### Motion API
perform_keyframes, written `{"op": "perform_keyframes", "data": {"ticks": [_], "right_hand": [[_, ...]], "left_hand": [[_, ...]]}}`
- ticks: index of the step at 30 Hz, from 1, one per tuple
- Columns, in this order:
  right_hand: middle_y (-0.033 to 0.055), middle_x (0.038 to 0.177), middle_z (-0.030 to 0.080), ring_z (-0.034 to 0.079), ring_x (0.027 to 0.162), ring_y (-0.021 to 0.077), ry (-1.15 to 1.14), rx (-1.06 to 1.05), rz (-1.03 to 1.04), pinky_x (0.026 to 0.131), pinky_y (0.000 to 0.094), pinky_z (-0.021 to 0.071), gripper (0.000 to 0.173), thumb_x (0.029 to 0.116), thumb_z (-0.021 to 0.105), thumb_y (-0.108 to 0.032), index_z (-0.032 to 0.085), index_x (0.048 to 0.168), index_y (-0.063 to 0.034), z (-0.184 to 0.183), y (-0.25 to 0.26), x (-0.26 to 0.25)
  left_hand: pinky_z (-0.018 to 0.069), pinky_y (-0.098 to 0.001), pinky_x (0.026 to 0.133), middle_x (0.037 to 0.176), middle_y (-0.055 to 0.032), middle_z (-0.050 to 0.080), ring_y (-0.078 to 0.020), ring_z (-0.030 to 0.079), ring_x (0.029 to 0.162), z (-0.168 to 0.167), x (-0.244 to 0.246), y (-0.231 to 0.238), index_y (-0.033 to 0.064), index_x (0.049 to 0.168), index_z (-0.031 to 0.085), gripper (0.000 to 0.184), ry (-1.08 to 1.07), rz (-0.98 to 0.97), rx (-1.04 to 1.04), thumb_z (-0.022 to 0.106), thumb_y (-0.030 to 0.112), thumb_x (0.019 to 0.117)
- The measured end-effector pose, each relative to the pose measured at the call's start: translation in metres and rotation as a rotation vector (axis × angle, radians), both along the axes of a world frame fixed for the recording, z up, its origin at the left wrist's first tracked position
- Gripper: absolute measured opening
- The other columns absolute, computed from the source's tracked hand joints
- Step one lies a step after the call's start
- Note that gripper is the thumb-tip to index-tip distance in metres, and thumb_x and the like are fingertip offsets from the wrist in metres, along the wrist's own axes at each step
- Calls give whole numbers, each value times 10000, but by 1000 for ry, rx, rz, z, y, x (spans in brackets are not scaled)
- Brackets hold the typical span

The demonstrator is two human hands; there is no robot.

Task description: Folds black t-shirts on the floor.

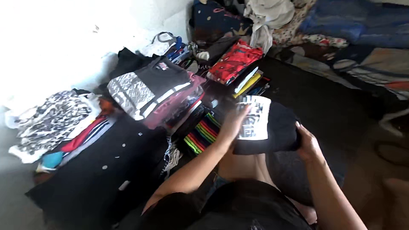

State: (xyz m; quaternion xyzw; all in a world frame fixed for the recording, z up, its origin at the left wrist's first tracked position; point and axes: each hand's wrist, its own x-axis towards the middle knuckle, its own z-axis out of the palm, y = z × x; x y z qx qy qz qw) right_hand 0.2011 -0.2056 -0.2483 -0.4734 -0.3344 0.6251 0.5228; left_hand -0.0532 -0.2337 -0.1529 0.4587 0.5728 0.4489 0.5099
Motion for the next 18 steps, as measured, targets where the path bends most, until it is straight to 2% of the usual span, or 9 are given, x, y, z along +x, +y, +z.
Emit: {"op": "perform_keyframes", "data": {"ticks": [4,5,9,13,16,18], "right_hand": [[58,1103,694,695,952,108,-176,134,214,869,349,601,395,1093,433,-197,480,1446,-25,30,26,-56],[52,1083,701,697,936,104,-190,161,267,862,343,602,370,1087,452,-193,508,1416,-33,33,31,-70],[34,1058,710,689,932,88,-164,177,388,867,317,588,300,1094,458,-195,582,1338,-71,37,42,-107],[50,1156,696,672,1017,103,-270,188,480,923,346,563,334,1092,474,-234,575,1376,-90,36,49,-128],[120,1323,647,623,1186,177,-482,211,586,1038,419,493,398,1082,517,-258,547,1425,-59,36,54,-157],[200,1401,607,585,1293,315,-722,241,662,1105,525,437,446,1082,528,-273,522,1467,-47,31,64,-181]], "left_hand": [[626,-340,791,987,-71,740,-141,727,868,-14,-58,-37,56,1269,625,376,-128,397,22,490,355,1086],[631,-322,784,987,-65,740,-125,731,869,-18,-67,-42,46,1278,613,368,-139,468,29,476,333,1093],[617,-292,809,1035,-66,720,-101,717,906,-32,-98,-45,22,1315,581,392,-147,602,16,448,324,1104],[605,-245,810,1019,-26,708,-46,702,900,-53,-117,-56,19,1287,580,370,-74,680,26,430,308,1111],[588,-230,841,1056,-44,692,-29,688,926,-80,-128,-66,-8,1319,556,387,25,757,-1,430,295,1113],[545,-279,935,1167,-119,669,-79,660,1033,-112,-140,-69,-36,1359,544,446,132,754,-73,424,317,1114]]}}
